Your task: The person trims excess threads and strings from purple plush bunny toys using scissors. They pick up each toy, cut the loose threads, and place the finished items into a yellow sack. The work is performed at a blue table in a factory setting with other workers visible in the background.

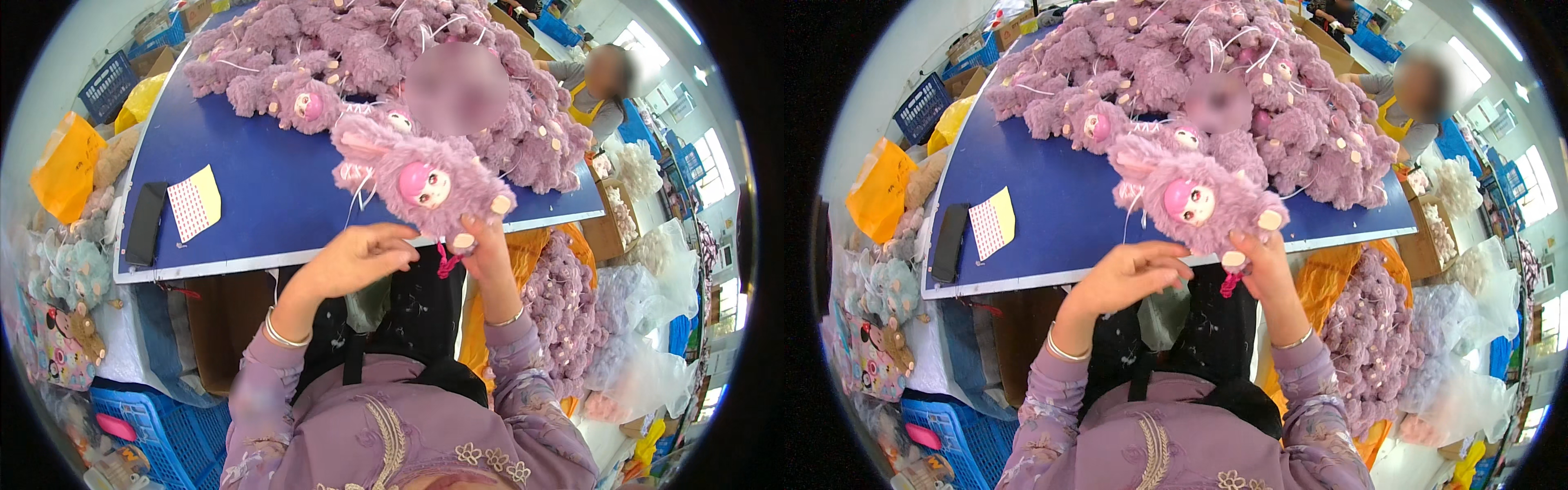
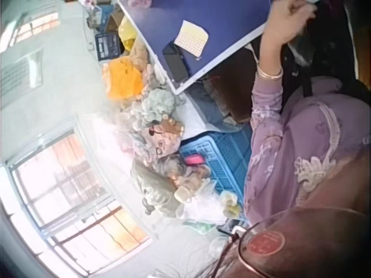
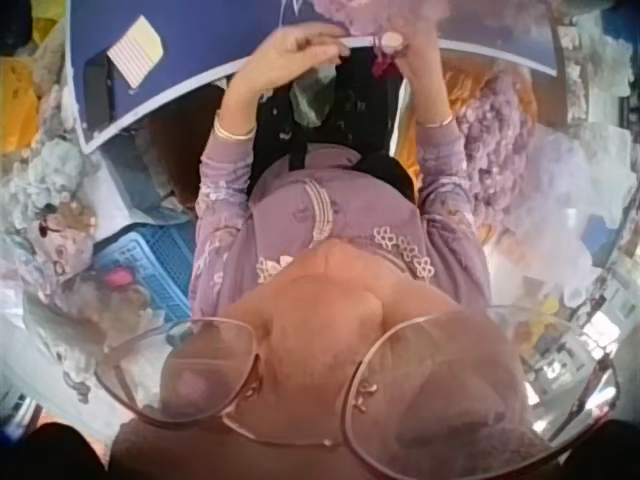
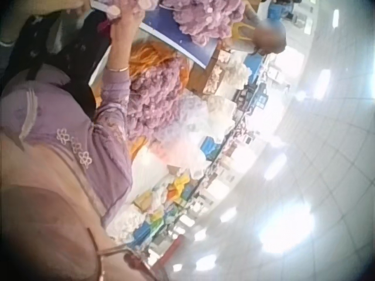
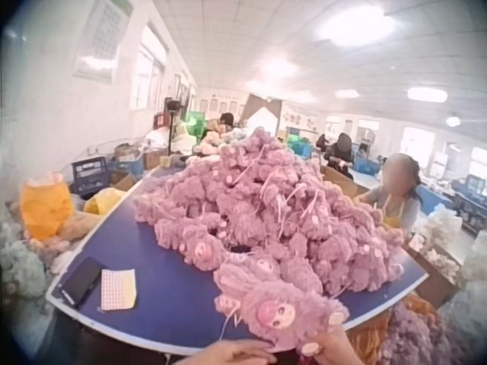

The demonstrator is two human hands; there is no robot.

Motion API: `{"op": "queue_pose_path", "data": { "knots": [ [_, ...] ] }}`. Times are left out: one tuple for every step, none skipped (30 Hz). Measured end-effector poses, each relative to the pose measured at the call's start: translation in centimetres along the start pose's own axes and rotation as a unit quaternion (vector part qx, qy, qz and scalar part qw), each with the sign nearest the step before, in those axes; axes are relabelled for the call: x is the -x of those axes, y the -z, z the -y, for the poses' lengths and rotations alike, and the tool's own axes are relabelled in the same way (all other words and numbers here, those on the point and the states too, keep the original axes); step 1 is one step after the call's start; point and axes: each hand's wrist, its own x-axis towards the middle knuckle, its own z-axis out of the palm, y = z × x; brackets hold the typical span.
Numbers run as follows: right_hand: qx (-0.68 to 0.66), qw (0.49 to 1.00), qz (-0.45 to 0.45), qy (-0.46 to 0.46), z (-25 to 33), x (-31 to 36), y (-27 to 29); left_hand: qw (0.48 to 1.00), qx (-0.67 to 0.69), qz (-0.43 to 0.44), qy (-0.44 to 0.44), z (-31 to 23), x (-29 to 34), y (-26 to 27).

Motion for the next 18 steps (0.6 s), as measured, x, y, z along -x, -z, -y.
{"op": "queue_pose_path", "data": {
  "knots": [
    [-0.018,0.999,-0.022,0.020,-0.6,0.7,-0.5,0.999,0.032,-0.016,-0.007,0.4,0.5,-1.0],
    [-0.037,0.998,-0.043,0.041,-1.0,1.4,-1.4,0.997,0.063,-0.033,-0.015,0.7,0.9,-1.8],
    [0.101,0.990,-0.047,0.090,-1.2,2.4,-1.9,0.994,0.094,-0.050,-0.023,0.9,1.2,-2.5],
    [0.237,0.960,-0.048,0.137,-1.3,3.4,-2.1,0.985,0.161,-0.063,-0.029,1.5,1.2,-2.8],
    [0.326,0.920,-0.002,0.218,-2.0,3.9,-2.3,0.970,0.227,-0.078,-0.032,2.5,1.4,-2.9],
    [0.461,0.833,0.068,0.300,-1.5,4.0,-2.1,0.951,0.292,-0.094,-0.035,3.4,1.5,-3.1],
    [0.513,0.813,0.104,0.254,-0.8,5.0,-2.5,0.918,0.385,-0.079,-0.049,4.0,1.7,-3.3],
    [0.560,0.789,0.140,0.210,-0.4,5.9,-3.0,0.918,0.378,-0.108,-0.055,4.7,1.7,-3.5],
    [0.541,0.806,0.158,0.182,0.0,6.3,-3.5,0.917,0.369,-0.135,-0.064,5.3,1.5,-3.6],
    [0.516,0.826,0.169,0.153,0.7,6.5,-3.4,0.916,0.360,-0.162,-0.073,5.7,1.5,-3.7],
    [0.492,0.843,0.177,0.122,1.6,6.6,-2.7,0.910,0.375,-0.166,-0.056,6.0,1.8,-4.0],
    [0.467,0.860,0.184,0.089,2.2,6.6,-2.5,0.912,0.371,-0.166,-0.052,6.3,2.0,-4.0],
    [0.438,0.879,0.154,0.112,2.7,6.2,-2.8,0.914,0.367,-0.166,-0.047,6.6,2.3,-4.0],
    [0.460,0.869,0.116,0.141,2.6,5.8,-2.5,0.916,0.364,-0.165,-0.040,7.0,2.5,-4.0],
    [0.437,0.883,0.099,0.137,2.5,5.5,-2.6,0.915,0.361,-0.174,-0.046,7.1,2.6,-3.9],
    [0.414,0.897,0.081,0.133,2.5,5.2,-2.8,0.920,0.346,-0.179,-0.046,7.1,2.9,-4.1],
    [0.423,0.893,0.077,0.134,1.9,4.8,-2.8,0.925,0.330,-0.184,-0.048,7.1,3.0,-4.1],
    [0.433,0.888,0.086,0.126,1.6,4.7,-3.2,0.929,0.314,-0.188,-0.050,7.2,3.0,-4.1]
  ]
}}
